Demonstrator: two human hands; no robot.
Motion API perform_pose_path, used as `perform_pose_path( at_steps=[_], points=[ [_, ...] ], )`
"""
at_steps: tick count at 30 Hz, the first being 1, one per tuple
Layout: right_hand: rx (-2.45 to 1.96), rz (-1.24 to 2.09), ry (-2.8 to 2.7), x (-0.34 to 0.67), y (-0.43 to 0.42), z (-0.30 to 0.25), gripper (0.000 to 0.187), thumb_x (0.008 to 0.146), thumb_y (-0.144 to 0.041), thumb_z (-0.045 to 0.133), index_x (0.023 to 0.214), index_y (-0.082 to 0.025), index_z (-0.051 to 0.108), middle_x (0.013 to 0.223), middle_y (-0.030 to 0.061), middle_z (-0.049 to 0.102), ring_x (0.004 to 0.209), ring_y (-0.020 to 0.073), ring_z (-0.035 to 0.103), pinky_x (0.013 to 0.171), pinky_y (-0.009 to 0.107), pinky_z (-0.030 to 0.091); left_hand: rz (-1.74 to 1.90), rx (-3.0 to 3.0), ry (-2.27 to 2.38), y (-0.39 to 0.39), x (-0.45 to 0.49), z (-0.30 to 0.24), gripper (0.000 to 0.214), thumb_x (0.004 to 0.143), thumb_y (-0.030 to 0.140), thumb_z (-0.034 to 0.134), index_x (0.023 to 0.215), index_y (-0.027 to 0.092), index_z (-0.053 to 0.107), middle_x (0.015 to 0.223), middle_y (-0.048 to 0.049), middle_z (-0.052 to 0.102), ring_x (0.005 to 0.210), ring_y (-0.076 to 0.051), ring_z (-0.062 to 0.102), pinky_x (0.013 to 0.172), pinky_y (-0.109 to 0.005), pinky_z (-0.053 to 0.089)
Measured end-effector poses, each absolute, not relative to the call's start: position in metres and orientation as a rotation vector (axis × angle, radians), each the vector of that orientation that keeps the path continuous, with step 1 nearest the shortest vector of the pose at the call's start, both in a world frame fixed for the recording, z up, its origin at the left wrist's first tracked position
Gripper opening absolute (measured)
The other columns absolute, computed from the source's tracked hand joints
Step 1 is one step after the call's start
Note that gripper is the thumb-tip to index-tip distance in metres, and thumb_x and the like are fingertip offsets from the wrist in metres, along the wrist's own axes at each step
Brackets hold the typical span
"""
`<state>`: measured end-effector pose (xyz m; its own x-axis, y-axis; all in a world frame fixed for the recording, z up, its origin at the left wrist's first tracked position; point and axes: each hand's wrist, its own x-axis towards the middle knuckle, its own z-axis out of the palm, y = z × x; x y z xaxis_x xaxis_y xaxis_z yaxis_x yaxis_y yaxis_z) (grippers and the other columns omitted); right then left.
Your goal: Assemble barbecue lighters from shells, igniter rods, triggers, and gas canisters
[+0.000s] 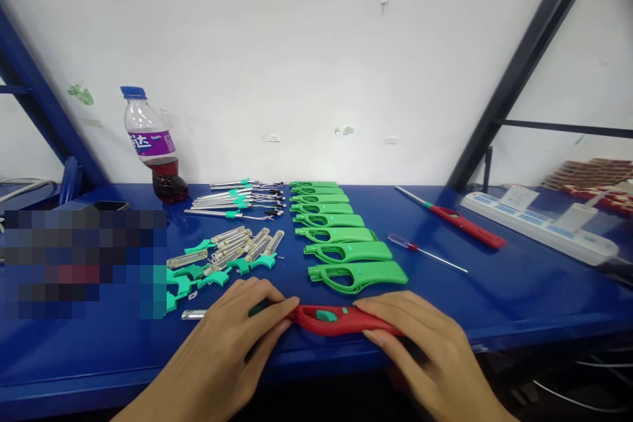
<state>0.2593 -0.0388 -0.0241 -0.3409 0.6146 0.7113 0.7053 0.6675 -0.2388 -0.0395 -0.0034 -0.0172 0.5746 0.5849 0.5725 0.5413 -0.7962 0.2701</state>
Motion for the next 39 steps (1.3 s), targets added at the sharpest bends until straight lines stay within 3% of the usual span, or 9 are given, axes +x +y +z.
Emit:
perform_pose_path(
  at_steps=[5,12,19,23,26,30,35,39],
  points=[
    [-1.034,-0.082,-2.08,0.262,-0.04,-0.026,0.021,0.109,-0.037,0.064,0.127,-0.029,0.072,0.114,-0.0025,0.083,0.099,0.0163,0.077,0.091,0.025,0.062,0.965,2.732,1.03,-0.008,-0.041,-0.017,0.041,0.112,0.01,0.046,0.145,0.031,0.06,0.111,-0.0033,0.066,0.097,-0.02,0.063,0.083,-0.032,0.059],
    [-0.986,-0.073,-2.031,0.254,-0.037,-0.027,0.017,0.11,-0.031,0.063,0.124,-0.027,0.073,0.106,-0.0022,0.084,0.09,0.016,0.076,0.083,0.025,0.061,0.883,2.869,1.126,-0.016,-0.042,-0.015,0.043,0.111,0.026,0.054,0.154,0.026,0.052,0.131,-0.0084,0.065,0.118,-0.028,0.065,0.101,-0.044,0.06],
    [-0.991,-0.083,-2.079,0.251,-0.039,-0.028,0.02,0.106,-0.026,0.067,0.126,-0.027,0.07,0.108,0.0,0.082,0.091,0.0182,0.075,0.081,0.03,0.062,0.925,2.889,0.986,-0.011,-0.037,-0.015,0.03,0.111,0.009,0.046,0.134,0.021,0.062,0.108,-0.0055,0.065,0.09,-0.021,0.062,0.084,-0.037,0.056],
    [-0.99,-0.117,-2.139,0.247,-0.04,-0.022,0.022,0.108,-0.032,0.065,0.129,-0.028,0.07,0.108,0.0008,0.082,0.089,0.0191,0.075,0.079,0.032,0.063,0.998,2.943,0.916,-0.011,-0.033,-0.01,0.031,0.105,0.0,0.046,0.124,0.018,0.064,0.098,-0.0044,0.065,0.082,-0.02,0.057,0.079,-0.036,0.05],
    [-0.966,-0.078,-2.186,0.242,-0.043,-0.019,0.025,0.11,-0.025,0.061,0.133,-0.025,0.069,0.109,0.0017,0.082,0.09,0.0191,0.076,0.08,0.032,0.064,1.042,2.979,0.864,-0.009,-0.032,-0.01,0.033,0.102,-0.004,0.047,0.123,0.017,0.063,0.09,-0.0023,0.065,0.077,-0.019,0.053,0.073,-0.036,0.045],
    [-0.904,-0.065,-2.191,0.239,-0.044,-0.017,0.029,0.106,-0.013,0.062,0.134,-0.02,0.069,0.11,0.0039,0.084,0.087,0.0188,0.076,0.076,0.029,0.064,1.093,3.021,0.81,-0.006,-0.031,-0.013,0.028,0.099,-0.003,0.051,0.116,0.016,0.063,0.084,-0.0012,0.065,0.071,-0.018,0.051,0.068,-0.036,0.042],
    [-0.872,-0.143,-2.184,0.24,-0.04,-0.018,0.03,0.106,-0.013,0.06,0.134,-0.02,0.07,0.108,0.0048,0.085,0.085,0.0189,0.078,0.075,0.028,0.065,1.169,3.066,0.809,-0.007,-0.028,-0.01,0.03,0.098,-0.004,0.05,0.116,0.016,0.064,0.08,-0.0005,0.067,0.067,-0.017,0.055,0.066,-0.035,0.044],
    [-0.887,-0.157,-2.187,0.243,-0.038,-0.018,0.025,0.108,-0.02,0.061,0.13,-0.021,0.071,0.105,0.004,0.085,0.081,0.0184,0.077,0.071,0.029,0.065,1.082,3.106,0.92,-0.009,-0.031,-0.005,0.029,0.11,0.008,0.042,0.125,0.017,0.066,0.094,-0.0044,0.073,0.08,-0.02,0.067,0.076,-0.036,0.052]
  ],
)
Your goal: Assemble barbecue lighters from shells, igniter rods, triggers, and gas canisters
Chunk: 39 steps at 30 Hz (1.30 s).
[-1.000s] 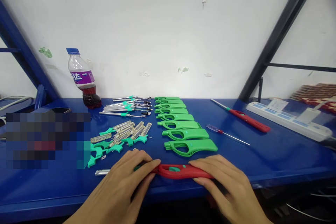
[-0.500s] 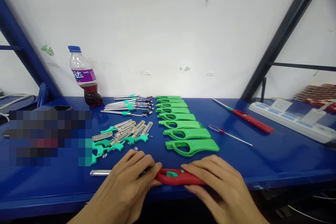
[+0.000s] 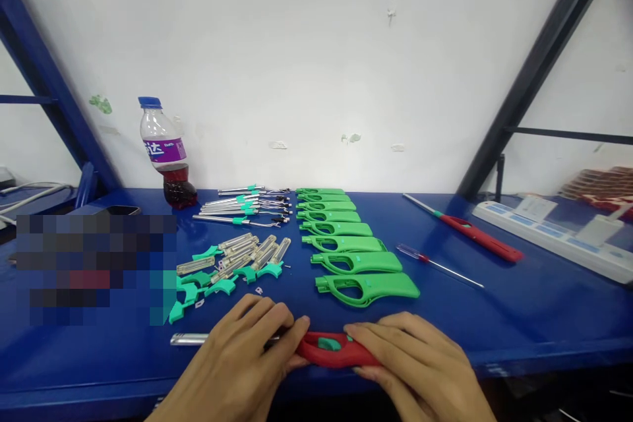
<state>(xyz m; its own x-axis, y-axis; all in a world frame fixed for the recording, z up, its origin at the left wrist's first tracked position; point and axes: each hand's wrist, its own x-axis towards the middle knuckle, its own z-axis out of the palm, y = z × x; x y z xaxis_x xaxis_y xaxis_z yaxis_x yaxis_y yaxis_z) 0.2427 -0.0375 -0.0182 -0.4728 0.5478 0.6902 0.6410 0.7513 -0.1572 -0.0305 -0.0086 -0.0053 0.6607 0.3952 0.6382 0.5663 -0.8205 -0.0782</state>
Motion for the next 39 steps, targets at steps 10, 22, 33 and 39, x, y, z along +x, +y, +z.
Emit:
perform_pose_path(
  at_steps=[10,22,33,39],
  points=[
    [-0.862,-0.26,-2.092,0.247,-0.036,-0.027,0.023,0.108,-0.025,0.063,0.128,-0.025,0.075,0.109,0.0028,0.084,0.089,0.0176,0.078,0.08,0.027,0.065,-0.845,-2.655,-0.908,-0.015,-0.043,0.001,0.027,0.116,0.024,0.042,0.126,0.02,0.067,0.101,-0.0033,0.076,0.087,-0.021,0.072,0.086,-0.037,0.056],
    [-0.971,-0.31,-2.242,0.229,-0.036,-0.004,0.04,0.107,-0.055,0.061,0.133,-0.026,0.072,0.117,0.0039,0.082,0.101,0.0227,0.079,0.088,0.035,0.065,-0.944,-2.655,-1.128,-0.019,-0.04,-0.007,0.032,0.109,0.016,0.046,0.132,0.027,0.065,0.119,-0.0063,0.072,0.108,-0.024,0.071,0.094,-0.038,0.06],
    [-1.087,0.075,-2.19,0.19,-0.03,-0.011,0.024,0.101,-0.033,0.073,0.124,-0.028,0.074,0.111,0.0037,0.077,0.097,0.0233,0.075,0.085,0.036,0.063,-1.026,-2.739,-1.335,-0.02,-0.05,-0.001,0.017,0.105,0.023,0.057,0.104,0.027,0.073,0.099,-0.0026,0.073,0.087,-0.02,0.074,0.075,-0.029,0.062],
    [-1.072,0.099,-2.134,0.187,-0.029,-0.008,0.019,0.105,-0.032,0.065,0.12,-0.026,0.075,0.109,0.0049,0.077,0.095,0.0223,0.075,0.081,0.033,0.062,-1.061,-2.802,-1.373,-0.019,-0.047,0.004,0.02,0.105,0.02,0.056,0.096,0.025,0.072,0.097,-0.0021,0.07,0.083,-0.018,0.072,0.073,-0.028,0.059]
  ],
)
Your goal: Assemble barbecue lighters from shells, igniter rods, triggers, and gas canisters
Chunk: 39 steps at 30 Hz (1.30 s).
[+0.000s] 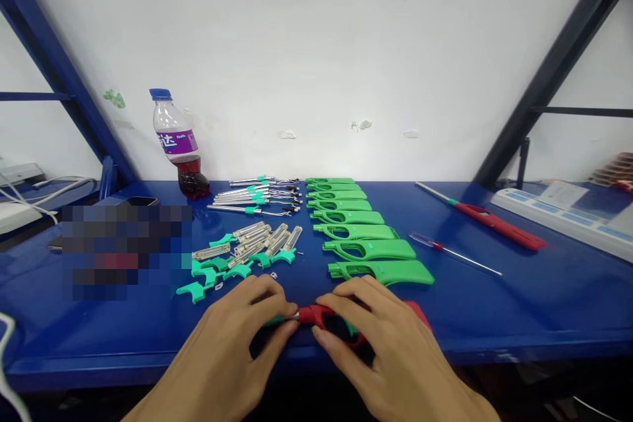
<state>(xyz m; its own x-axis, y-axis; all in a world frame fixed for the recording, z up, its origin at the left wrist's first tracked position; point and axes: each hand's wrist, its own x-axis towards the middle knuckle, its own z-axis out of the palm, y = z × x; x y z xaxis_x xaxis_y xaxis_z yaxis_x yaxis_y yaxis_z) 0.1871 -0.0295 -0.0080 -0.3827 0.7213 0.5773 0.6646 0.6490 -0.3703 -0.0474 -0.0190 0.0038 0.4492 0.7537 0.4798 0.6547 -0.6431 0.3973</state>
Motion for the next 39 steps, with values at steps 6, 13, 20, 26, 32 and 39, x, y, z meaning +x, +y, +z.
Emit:
perform_pose_path(
  at_steps=[6,13,20,26,32,39],
  points=[
    [-1.09,0.253,-2.09,0.194,-0.031,-0.001,0.022,0.108,-0.035,0.062,0.127,-0.027,0.071,0.119,0.0066,0.074,0.107,0.0209,0.074,0.089,0.03,0.063,0.952,2.519,1.235,-0.021,-0.05,0.0,0.019,0.107,0.021,0.058,0.105,0.028,0.075,0.102,-0.0012,0.07,0.087,-0.018,0.072,0.076,-0.029,0.059],
    [-1.068,0.312,-2.074,0.196,-0.03,0.005,0.021,0.109,-0.033,0.062,0.127,-0.029,0.069,0.116,0.0039,0.073,0.102,0.0185,0.074,0.087,0.028,0.062,0.907,2.581,1.224,-0.021,-0.049,0.001,0.024,0.109,0.019,0.055,0.12,0.03,0.073,0.104,-0.0002,0.071,0.092,-0.019,0.071,0.079,-0.031,0.059],
    [-1.08,0.25,-2.051,0.193,-0.029,0.002,0.021,0.109,-0.039,0.061,0.125,-0.029,0.071,0.115,0.0034,0.075,0.103,0.019,0.075,0.086,0.029,0.063,0.885,2.554,1.146,-0.019,-0.048,0.002,0.028,0.112,0.017,0.049,0.109,0.029,0.075,0.101,0.0003,0.069,0.088,-0.017,0.066,0.077,-0.027,0.054],
    [-1.13,0.039,-2.074,0.191,-0.023,-0.008,0.034,0.113,-0.051,0.05,0.127,-0.028,0.071,0.117,0.0043,0.077,0.101,0.0208,0.079,0.081,0.031,0.065,0.856,2.544,1.158,-0.019,-0.051,-0.001,0.029,0.112,0.015,0.049,0.108,0.029,0.074,0.104,-0.0007,0.067,0.091,-0.017,0.065,0.082,-0.028,0.054],
    [-1.125,-0.247,-2.096,0.187,-0.02,-0.016,0.049,0.116,-0.054,0.036,0.119,-0.023,0.074,0.108,0.0055,0.081,0.089,0.0209,0.082,0.069,0.031,0.064,0.874,2.826,1.127,-0.02,-0.051,0.0,0.039,0.102,-0.001,0.044,0.115,0.023,0.072,0.102,-0.0047,0.07,0.088,-0.021,0.066,0.076,-0.032,0.059],
    [-1.104,-0.296,-2.09,0.185,-0.02,-0.016,0.051,0.117,-0.052,0.032,0.115,-0.023,0.074,0.103,0.0043,0.08,0.085,0.0207,0.082,0.069,0.034,0.064,0.782,3.247,1.236,-0.029,-0.045,0.006,0.057,0.075,-0.012,0.043,0.118,0.015,0.07,0.111,-0.0077,0.078,0.099,-0.028,0.074,0.081,-0.04,0.065]
  ],
)
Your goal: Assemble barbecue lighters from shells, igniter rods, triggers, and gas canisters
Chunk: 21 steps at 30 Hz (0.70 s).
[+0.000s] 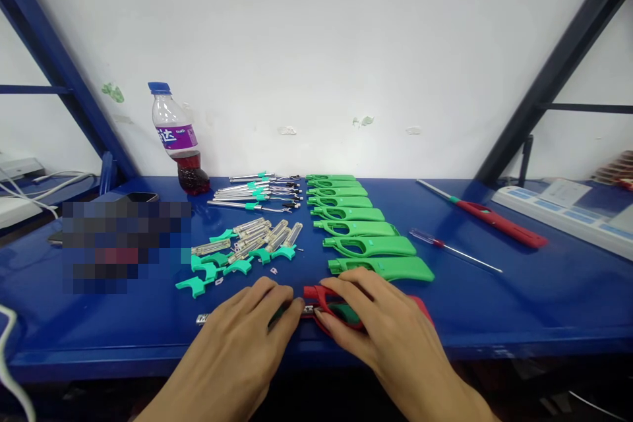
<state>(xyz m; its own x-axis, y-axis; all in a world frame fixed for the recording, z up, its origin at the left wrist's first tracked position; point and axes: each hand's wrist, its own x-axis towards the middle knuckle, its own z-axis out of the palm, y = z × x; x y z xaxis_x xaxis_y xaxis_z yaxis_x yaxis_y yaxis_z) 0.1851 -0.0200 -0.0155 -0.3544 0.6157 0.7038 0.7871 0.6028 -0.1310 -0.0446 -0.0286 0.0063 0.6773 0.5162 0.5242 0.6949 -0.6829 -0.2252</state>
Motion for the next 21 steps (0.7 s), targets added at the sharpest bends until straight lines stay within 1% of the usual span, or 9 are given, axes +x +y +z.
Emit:
perform_pose_path(
  at_steps=[2,5,8,11,16,18,21],
  points=[
    [-1.106,-0.296,-2.086,0.1848,-0.0195,-0.0161,0.05,0.117,-0.052,0.033,0.115,-0.024,0.074,0.103,0.0042,0.08,0.085,0.021,0.082,0.069,0.034,0.064,-0.565,-2.464,-0.931,-0.0305,-0.0441,0.0082,0.058,0.074,-0.011,0.043,0.119,0.015,0.069,0.111,-0.0074,0.079,0.098,-0.028,0.075,0.079,-0.04,0.065],
    [-1.103,-0.308,-2.08,0.185,-0.0191,-0.0159,0.05,0.117,-0.052,0.033,0.114,-0.023,0.074,0.102,0.0042,0.081,0.084,0.021,0.082,0.069,0.034,0.064,-0.547,-2.513,-0.965,-0.0304,-0.0443,0.0104,0.057,0.075,-0.009,0.046,0.121,0.016,0.069,0.106,-0.0068,0.079,0.087,-0.027,0.075,0.07,-0.038,0.064],
    [-1.103,-0.318,-2.08,0.1856,-0.0188,-0.0145,0.052,0.117,-0.053,0.032,0.113,-0.023,0.074,0.101,0.0044,0.081,0.084,0.0209,0.082,0.069,0.034,0.064,-0.564,-2.519,-0.985,-0.0291,-0.0446,0.0119,0.057,0.074,-0.009,0.046,0.12,0.017,0.069,0.103,-0.0067,0.078,0.08,-0.025,0.074,0.065,-0.036,0.062],
    [-1.113,-0.307,-2.094,0.1861,-0.0186,-0.0138,0.052,0.117,-0.052,0.032,0.114,-0.023,0.074,0.102,0.0048,0.08,0.084,0.0212,0.082,0.069,0.035,0.065,-0.58,-2.507,-0.956,-0.0288,-0.0457,0.0118,0.06,0.074,-0.011,0.044,0.122,0.017,0.067,0.105,-0.0064,0.078,0.081,-0.024,0.073,0.071,-0.036,0.062],
    [-1.11,-0.282,-2.104,0.1858,-0.0183,-0.0162,0.047,0.116,-0.051,0.036,0.116,-0.022,0.074,0.103,0.0054,0.08,0.086,0.0222,0.081,0.071,0.036,0.065,-0.549,-2.499,-0.922,-0.0278,-0.0481,0.0078,0.065,0.073,-0.011,0.043,0.128,0.017,0.063,0.115,-0.0059,0.076,0.098,-0.024,0.073,0.087,-0.037,0.059],
    [-1.113,-0.273,-2.103,0.1859,-0.0183,-0.0171,0.046,0.116,-0.051,0.037,0.116,-0.022,0.073,0.103,0.0055,0.08,0.086,0.0222,0.081,0.072,0.036,0.065,-0.57,-2.484,-0.91,-0.0264,-0.0477,0.0067,0.064,0.073,-0.011,0.043,0.127,0.017,0.063,0.114,-0.0057,0.077,0.1,-0.024,0.073,0.089,-0.037,0.058],
    [-1.116,-0.25,-2.105,0.1862,-0.0184,-0.0178,0.046,0.116,-0.051,0.037,0.116,-0.023,0.073,0.103,0.0051,0.079,0.087,0.0218,0.081,0.073,0.035,0.064,-0.608,-2.472,-0.895,-0.0248,-0.046,0.0071,0.063,0.072,-0.01,0.042,0.123,0.018,0.065,0.111,-0.0051,0.078,0.096,-0.023,0.073,0.085,-0.035,0.058]
  ],
)
